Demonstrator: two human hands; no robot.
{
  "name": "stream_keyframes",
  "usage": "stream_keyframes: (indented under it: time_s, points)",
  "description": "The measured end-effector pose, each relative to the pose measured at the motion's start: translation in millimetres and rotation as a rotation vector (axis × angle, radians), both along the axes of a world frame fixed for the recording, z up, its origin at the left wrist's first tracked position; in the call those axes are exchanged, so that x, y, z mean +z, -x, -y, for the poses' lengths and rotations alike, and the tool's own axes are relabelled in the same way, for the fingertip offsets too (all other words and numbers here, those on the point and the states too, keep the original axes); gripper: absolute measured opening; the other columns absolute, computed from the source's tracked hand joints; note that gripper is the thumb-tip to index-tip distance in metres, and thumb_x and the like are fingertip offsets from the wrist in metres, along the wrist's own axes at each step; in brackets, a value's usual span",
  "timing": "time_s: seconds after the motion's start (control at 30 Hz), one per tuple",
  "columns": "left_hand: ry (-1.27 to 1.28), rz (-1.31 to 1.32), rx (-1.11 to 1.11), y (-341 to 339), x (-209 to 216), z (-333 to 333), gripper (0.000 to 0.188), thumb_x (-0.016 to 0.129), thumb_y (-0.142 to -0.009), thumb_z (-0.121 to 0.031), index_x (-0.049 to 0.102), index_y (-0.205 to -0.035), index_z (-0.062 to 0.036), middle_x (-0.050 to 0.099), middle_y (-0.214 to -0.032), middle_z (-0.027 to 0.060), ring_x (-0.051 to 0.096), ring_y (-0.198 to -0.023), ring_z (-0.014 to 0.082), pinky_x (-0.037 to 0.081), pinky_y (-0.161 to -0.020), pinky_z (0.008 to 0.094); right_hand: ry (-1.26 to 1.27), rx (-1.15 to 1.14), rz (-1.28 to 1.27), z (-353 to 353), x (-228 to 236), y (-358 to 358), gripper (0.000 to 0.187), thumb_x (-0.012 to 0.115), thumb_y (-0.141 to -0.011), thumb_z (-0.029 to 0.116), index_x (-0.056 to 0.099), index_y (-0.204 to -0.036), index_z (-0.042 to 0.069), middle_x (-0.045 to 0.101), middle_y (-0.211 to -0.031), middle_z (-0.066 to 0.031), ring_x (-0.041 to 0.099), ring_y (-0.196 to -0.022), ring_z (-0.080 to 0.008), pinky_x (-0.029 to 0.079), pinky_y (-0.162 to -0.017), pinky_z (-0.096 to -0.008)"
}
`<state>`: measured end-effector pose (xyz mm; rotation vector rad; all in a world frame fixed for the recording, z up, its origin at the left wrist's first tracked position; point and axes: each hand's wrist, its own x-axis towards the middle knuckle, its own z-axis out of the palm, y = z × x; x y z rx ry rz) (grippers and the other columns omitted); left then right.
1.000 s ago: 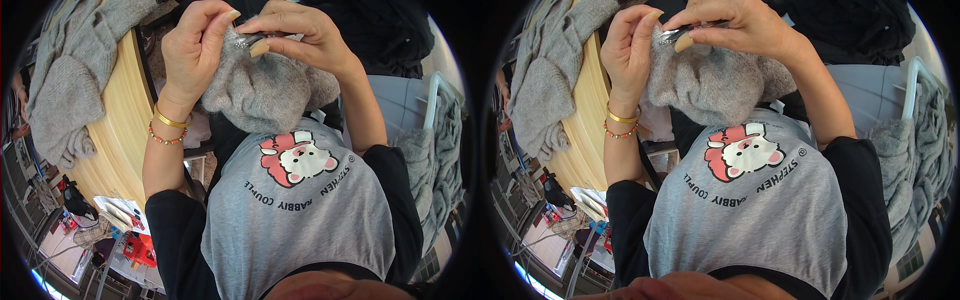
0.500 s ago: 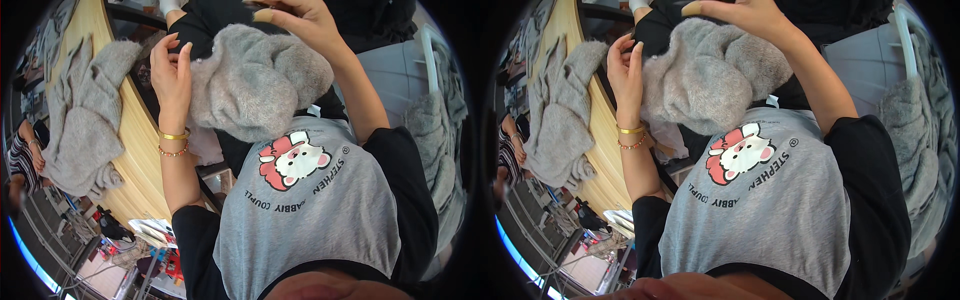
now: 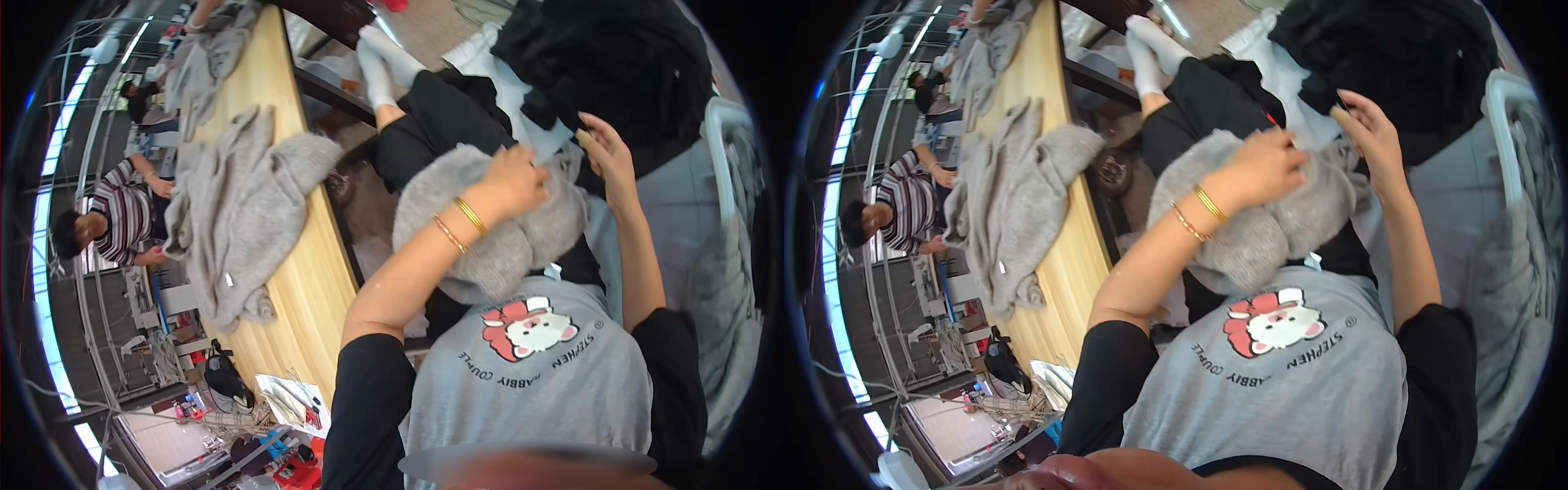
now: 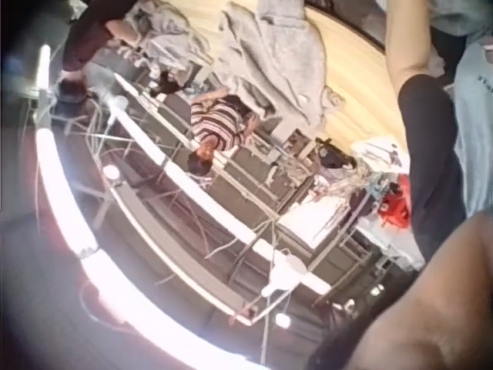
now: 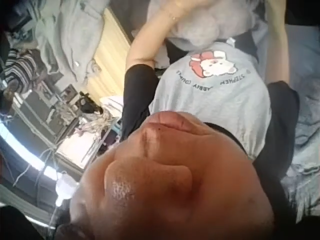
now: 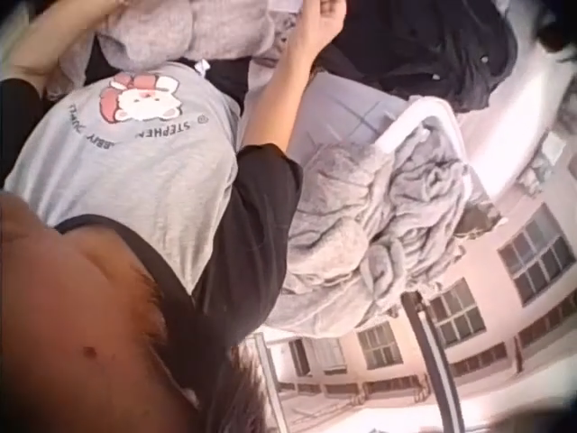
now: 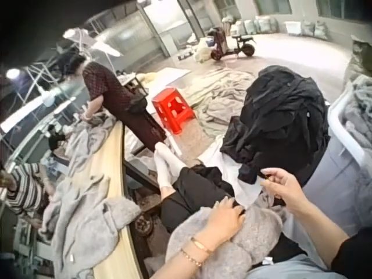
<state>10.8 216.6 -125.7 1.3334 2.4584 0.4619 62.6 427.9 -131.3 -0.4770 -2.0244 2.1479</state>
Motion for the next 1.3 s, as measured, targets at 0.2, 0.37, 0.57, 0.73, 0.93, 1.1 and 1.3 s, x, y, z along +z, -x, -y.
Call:
stream_keyframes:
  time_s: [0.2, 0.37, 0.57, 0.73, 0.93, 1.1, 1.3]
  points:
    - [0.176, -0.113, -0.093, -40.0, 28.0, -4.8, 0.035, 0.068, -0.079, -0.022, 0.064, -0.113, -0.0132, 0.061, -0.104, 0.0144, 0.064, -0.097, 0.0327, 0.051, -0.079, 0.0438, 0.092, -0.018, -0.05, 0.0, -0.1, -2.1, 0.038, 0.066, -0.093, 0.018, 0.06, -0.127, 0.003, 0.044, -0.076, 0.0096, 0.036, -0.06, 0.0018, 0.026, -0.051, -0.0155]
    - [0.196, 0.05, -0.009, -36.6, 58.3, 4.1, 0.05, 0.067, -0.077, -0.01, 0.059, -0.126, -0.0174, 0.062, -0.099, 0.0148, 0.066, -0.09, 0.0325, 0.053, -0.074, 0.0426, 0.098, 0.029, -0.085, 9.2, 3.4, 4.5, 0.035, 0.068, -0.091, 0.016, 0.061, -0.123, 0.002, 0.042, -0.072, 0.0105, 0.035, -0.058, 0.0016, 0.026, -0.05, -0.0162]
    - [-0.132, 0.001, 0.011, -32.6, 166.4, 43.8, 0.039, 0.06, -0.071, -0.001, 0.073, -0.104, -0.0155, 0.063, -0.089, 0.011, 0.065, -0.089, 0.0323, 0.053, -0.077, 0.0419, 0.084, -0.016, -0.11, 3.1, 19.3, -2.9, 0.035, 0.065, -0.092, 0.016, 0.06, -0.124, 0.003, 0.05, -0.079, 0.0096, 0.038, -0.059, 0.0019, 0.028, -0.05, -0.0154]
    - [-0.338, -0.199, 0.196, -42.4, 291.5, 127.2, 0.047, 0.047, -0.064, 0.012, 0.077, -0.092, -0.0119, 0.049, -0.071, 0.0066, 0.049, -0.065, 0.02, 0.04, -0.058, 0.0314, 0.073, -0.034, -0.136, -8.4, 13.1, -1.7, 0.036, 0.065, -0.092, 0.015, 0.059, -0.126, 0.002, 0.054, -0.084, 0.0077, 0.039, -0.06, 0.0017, 0.029, -0.05, -0.0154]
    - [-0.494, -0.857, 0.672, -40.5, 420.5, 339.7, 0.027, 0.055, -0.087, 0.007, 0.076, -0.097, -0.0058, 0.065, -0.091, -0.0013, 0.057, -0.085, 0.0064, 0.043, -0.075, 0.0191, 0.019, -0.105, -0.196, -21.0, 0.5, 2.6, 0.038, 0.062, -0.091, 0.009, 0.058, -0.128, 0.0, 0.056, -0.086, 0.0056, 0.038, -0.058, 0.0012, 0.029, -0.048, -0.0158]
    - [-0.577, -1.318, 1.576, -92.3, 434.2, 511.6, 0.023, 0.056, -0.085, -0.008, 0.076, -0.095, -0.0057, 0.072, -0.099, 0.0075, 0.068, -0.088, 0.0215, 0.053, -0.082, 0.0323, 0.018, -0.041, -0.183, -11.9, -9.2, 14.1, 0.035, 0.063, -0.092, 0.01, 0.059, -0.126, 0.002, 0.053, -0.081, 0.0072, 0.037, -0.058, 0.0012, 0.028, -0.048, -0.0158]
    - [-0.778, -0.597, 1.924, -122.6, 285.7, 609.7, 0.022, 0.057, -0.078, -0.004, 0.076, -0.09, -0.0032, 0.072, -0.092, 0.0111, 0.066, -0.079, 0.0213, 0.054, -0.075, 0.0334, -0.062, -0.02, -0.119, -2.7, -11.2, -3.6, 0.035, 0.068, -0.092, 0.014, 0.06, -0.124, 0.002, 0.05, -0.076, 0.0096, 0.036, -0.057, 0.002, 0.023, -0.048, -0.0166]
